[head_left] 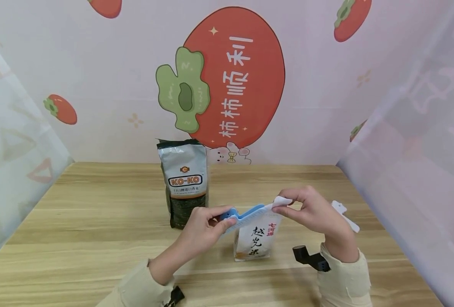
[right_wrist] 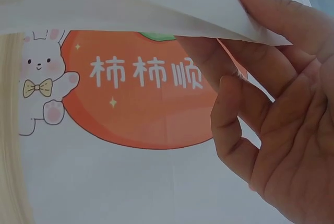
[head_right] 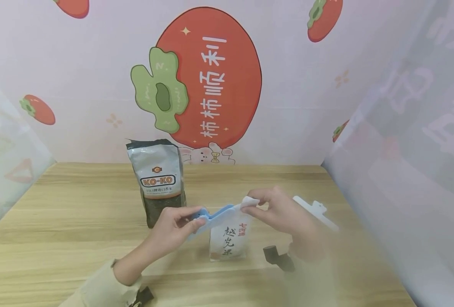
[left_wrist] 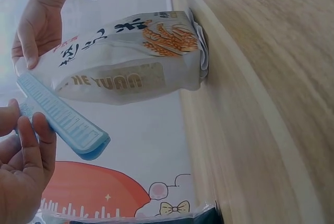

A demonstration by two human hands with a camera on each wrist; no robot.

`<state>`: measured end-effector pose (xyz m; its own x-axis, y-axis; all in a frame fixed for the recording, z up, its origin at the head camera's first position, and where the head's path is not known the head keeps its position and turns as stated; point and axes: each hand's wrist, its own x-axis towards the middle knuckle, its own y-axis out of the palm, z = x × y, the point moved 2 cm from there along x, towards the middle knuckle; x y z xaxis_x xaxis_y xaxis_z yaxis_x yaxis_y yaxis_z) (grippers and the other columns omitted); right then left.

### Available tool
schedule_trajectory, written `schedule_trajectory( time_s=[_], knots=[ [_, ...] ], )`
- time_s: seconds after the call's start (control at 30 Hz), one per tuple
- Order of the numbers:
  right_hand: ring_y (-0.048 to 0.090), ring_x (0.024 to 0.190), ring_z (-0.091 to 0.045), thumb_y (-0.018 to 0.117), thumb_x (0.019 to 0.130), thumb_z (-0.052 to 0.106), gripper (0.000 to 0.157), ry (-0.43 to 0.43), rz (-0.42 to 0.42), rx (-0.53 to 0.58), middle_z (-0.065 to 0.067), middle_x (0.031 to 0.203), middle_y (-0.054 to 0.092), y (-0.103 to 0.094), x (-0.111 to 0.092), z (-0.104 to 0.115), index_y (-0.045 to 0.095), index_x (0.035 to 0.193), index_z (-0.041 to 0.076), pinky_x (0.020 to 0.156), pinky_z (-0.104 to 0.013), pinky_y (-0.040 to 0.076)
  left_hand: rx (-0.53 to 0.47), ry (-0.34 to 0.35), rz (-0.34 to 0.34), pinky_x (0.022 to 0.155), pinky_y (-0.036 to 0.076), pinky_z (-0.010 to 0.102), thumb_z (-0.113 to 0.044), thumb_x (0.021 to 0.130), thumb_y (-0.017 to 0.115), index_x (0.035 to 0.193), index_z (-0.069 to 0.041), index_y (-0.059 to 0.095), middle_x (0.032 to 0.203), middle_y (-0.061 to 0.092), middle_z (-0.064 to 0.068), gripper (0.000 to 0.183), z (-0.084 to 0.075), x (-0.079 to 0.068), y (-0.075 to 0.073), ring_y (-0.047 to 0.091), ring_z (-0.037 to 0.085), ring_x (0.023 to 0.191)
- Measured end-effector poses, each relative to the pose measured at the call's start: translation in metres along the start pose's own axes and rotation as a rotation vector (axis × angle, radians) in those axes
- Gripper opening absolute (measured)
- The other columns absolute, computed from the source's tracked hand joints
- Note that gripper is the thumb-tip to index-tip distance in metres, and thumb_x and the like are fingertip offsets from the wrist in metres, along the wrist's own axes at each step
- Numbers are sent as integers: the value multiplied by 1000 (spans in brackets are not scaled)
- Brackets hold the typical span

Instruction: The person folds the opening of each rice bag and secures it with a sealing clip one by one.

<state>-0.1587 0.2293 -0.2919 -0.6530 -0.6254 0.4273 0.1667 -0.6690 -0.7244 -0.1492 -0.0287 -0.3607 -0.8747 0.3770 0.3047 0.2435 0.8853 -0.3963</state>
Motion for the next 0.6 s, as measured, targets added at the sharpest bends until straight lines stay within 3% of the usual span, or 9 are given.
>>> schedule_trajectory(
  time_s=[0.37,0.6],
  knots=[
    [52,64,0,74,84,-4,27,-21,-17,-13,7,67,58,1,2,1,59,76,17,58,-19,45,-29,-11,-9,62,55,20,-14,92,70,116,-5,73,96,75,10,26,-5,2,3,63,10,71],
    [50,63,-1,75,81,-5,25,25,-22,-28,5,67,59,1,2,4,62,75,16,59,-20,44,-39,7,-15,64,56,20,-14,92,70,116,-6,73,96,76,9,25,-12,5,5,64,8,71]
  ],
)
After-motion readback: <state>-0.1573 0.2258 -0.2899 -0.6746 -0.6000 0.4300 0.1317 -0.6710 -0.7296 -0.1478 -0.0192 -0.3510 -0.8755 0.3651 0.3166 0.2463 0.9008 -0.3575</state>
